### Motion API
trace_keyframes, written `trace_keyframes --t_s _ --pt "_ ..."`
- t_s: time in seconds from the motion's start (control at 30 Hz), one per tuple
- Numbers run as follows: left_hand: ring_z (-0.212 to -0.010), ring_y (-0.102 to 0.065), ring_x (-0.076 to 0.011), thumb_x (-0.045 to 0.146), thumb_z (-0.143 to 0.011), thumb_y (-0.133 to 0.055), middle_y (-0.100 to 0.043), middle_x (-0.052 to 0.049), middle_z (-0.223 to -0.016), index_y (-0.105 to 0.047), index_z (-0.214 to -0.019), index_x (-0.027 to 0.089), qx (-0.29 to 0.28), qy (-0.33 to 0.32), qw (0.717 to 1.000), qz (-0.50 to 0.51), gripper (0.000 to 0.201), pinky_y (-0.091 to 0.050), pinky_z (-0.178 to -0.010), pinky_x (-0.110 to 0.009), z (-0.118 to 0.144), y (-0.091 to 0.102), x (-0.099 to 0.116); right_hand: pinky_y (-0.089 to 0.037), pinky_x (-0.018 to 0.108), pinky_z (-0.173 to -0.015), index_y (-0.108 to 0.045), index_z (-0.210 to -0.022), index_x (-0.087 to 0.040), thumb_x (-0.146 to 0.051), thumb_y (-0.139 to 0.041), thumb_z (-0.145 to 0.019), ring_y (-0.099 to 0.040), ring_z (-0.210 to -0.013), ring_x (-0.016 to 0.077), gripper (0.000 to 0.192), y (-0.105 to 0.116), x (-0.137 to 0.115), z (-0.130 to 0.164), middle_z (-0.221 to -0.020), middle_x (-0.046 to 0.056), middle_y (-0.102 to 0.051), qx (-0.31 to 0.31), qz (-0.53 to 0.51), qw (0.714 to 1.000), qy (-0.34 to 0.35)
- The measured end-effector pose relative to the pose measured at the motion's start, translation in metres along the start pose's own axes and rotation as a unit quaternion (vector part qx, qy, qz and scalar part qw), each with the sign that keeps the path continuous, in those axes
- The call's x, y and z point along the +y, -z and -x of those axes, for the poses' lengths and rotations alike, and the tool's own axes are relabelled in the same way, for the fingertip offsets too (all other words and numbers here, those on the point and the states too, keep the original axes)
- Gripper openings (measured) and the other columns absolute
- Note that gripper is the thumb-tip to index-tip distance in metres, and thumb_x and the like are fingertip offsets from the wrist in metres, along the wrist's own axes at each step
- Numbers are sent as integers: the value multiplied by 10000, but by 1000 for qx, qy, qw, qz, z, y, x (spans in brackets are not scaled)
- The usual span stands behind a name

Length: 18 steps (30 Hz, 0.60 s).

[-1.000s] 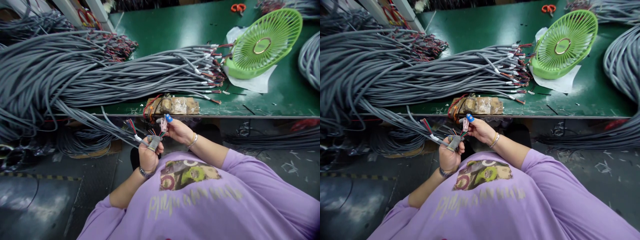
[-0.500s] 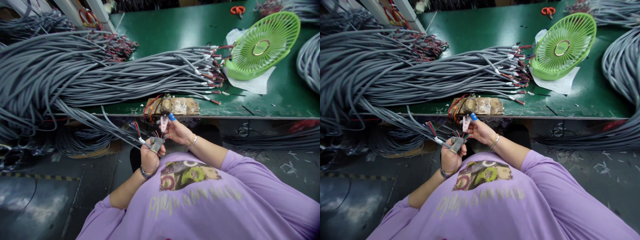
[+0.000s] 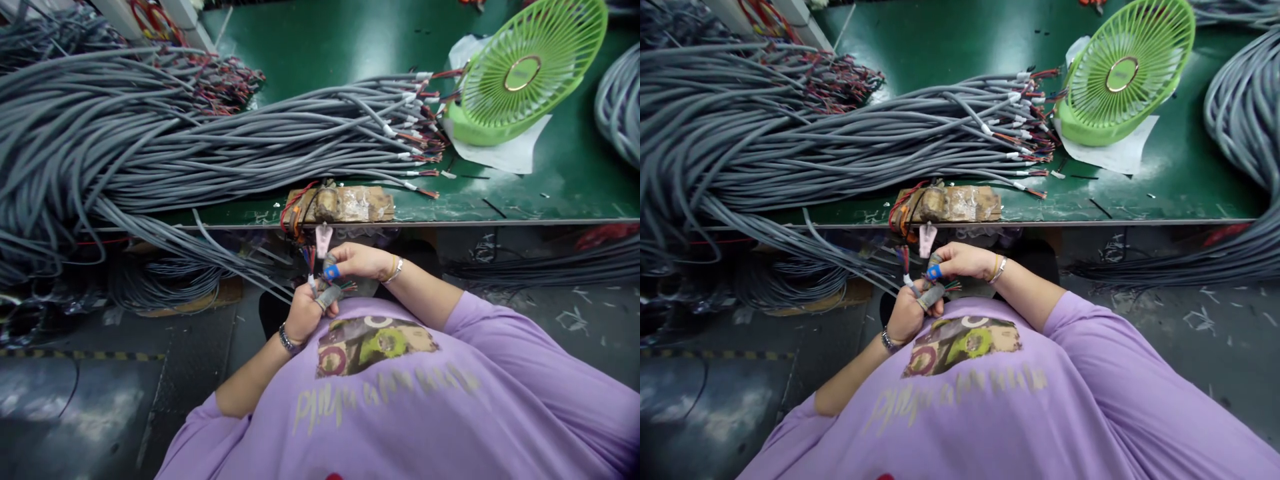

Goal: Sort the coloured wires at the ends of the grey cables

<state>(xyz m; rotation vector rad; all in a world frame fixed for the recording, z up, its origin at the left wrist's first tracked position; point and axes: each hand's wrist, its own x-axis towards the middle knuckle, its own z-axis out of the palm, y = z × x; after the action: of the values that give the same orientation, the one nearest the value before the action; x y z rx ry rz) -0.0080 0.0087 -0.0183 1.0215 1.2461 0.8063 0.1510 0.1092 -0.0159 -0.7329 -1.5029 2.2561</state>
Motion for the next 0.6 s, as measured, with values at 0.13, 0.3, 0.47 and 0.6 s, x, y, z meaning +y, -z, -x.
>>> trace_keyframes --t_s 0.13,0.3,0.47,0.6 --pt "-373 -469 -75 405 -781 -684 -577 -29 -429 -608 -476 141 -59 49 997 -5 411 -347 -414 -198 -3 1 4 -425 210 -567 -643 -723 -107 -380 -784 -676 -522 -592 88 311 -9 -2 0 -652 -6 -624 -7 36 999 20" --pt "-379 -508 -82 432 -804 -654 -604 -32 -470 -611 -554 145 34 21 994 103 383 -300 -385 -191 -6 1 -5 -486 238 -636 -656 -814 -130 -548 -733 -700 -588 -674 113 439 -5 9 7 -766 32 -670 101 -29 994 32" --pt "-401 -548 -92 448 -786 -667 -628 -27 -510 -606 -610 145 107 -10 983 148 356 -316 -379 -188 -11 -2 -11 -461 229 -541 -634 -832 -145 -549 -807 -601 -515 -590 87 497 -14 29 16 -735 2 -613 160 -80 984 15" --pt "-454 -607 -120 471 -783 -669 -675 -59 -575 -632 -672 133 89 -3 985 145 358 -354 -396 -190 -14 -2 -10 -393 219 -549 -610 -729 -156 -420 -847 -599 -496 -614 90 378 -27 35 14 -678 -21 -581 228 -78 968 73"
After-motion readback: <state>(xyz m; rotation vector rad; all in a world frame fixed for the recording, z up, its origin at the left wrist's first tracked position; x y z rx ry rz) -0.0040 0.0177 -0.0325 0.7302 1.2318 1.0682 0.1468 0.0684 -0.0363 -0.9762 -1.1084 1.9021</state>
